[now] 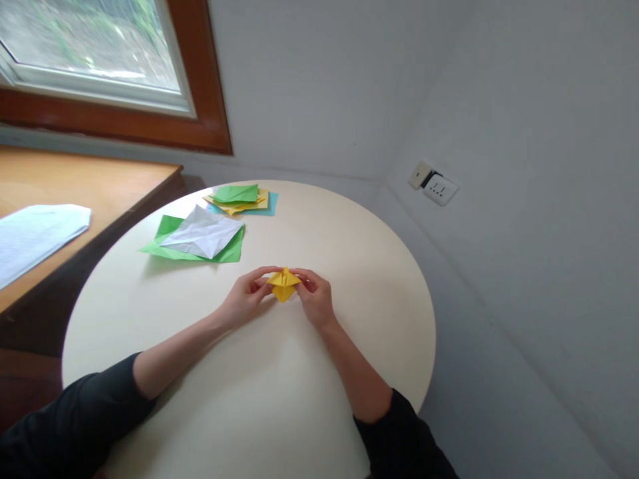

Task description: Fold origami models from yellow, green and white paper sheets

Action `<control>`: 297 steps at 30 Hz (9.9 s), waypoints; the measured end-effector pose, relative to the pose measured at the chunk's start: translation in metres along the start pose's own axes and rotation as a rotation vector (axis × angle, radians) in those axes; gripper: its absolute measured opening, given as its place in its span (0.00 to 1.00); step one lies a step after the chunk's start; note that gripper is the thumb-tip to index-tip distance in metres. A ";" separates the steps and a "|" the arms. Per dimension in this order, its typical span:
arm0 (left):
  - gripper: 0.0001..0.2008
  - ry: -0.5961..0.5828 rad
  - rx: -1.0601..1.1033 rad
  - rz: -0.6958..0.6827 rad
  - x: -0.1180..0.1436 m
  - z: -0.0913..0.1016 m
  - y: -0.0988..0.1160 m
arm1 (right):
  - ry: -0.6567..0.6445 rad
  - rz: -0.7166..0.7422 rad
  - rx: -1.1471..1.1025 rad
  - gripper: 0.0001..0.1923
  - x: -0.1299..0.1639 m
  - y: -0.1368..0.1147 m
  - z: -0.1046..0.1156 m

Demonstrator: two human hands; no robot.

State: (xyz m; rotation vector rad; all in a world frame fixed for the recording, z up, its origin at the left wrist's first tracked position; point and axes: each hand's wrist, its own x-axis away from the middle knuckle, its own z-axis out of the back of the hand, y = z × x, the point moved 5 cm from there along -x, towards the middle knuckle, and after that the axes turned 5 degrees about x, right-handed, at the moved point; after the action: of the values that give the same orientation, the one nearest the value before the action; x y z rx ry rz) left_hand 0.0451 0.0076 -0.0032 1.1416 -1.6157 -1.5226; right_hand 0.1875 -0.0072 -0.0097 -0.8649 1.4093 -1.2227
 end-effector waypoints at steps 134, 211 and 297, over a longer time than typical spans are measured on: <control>0.17 0.149 -0.040 0.008 -0.001 0.012 0.001 | -0.029 0.083 0.054 0.08 0.000 0.001 0.003; 0.15 0.057 -0.226 -0.159 -0.003 0.014 -0.003 | -0.094 -0.221 -0.273 0.09 -0.001 0.004 0.001; 0.14 0.020 0.175 0.170 -0.004 0.005 -0.013 | -0.081 -0.088 -0.004 0.04 -0.002 0.009 0.003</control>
State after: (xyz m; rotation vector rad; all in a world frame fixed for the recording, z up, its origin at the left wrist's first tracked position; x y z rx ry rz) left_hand 0.0444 0.0143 -0.0160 1.0762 -1.8111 -1.2790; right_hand 0.1921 -0.0042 -0.0177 -0.9770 1.3211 -1.2375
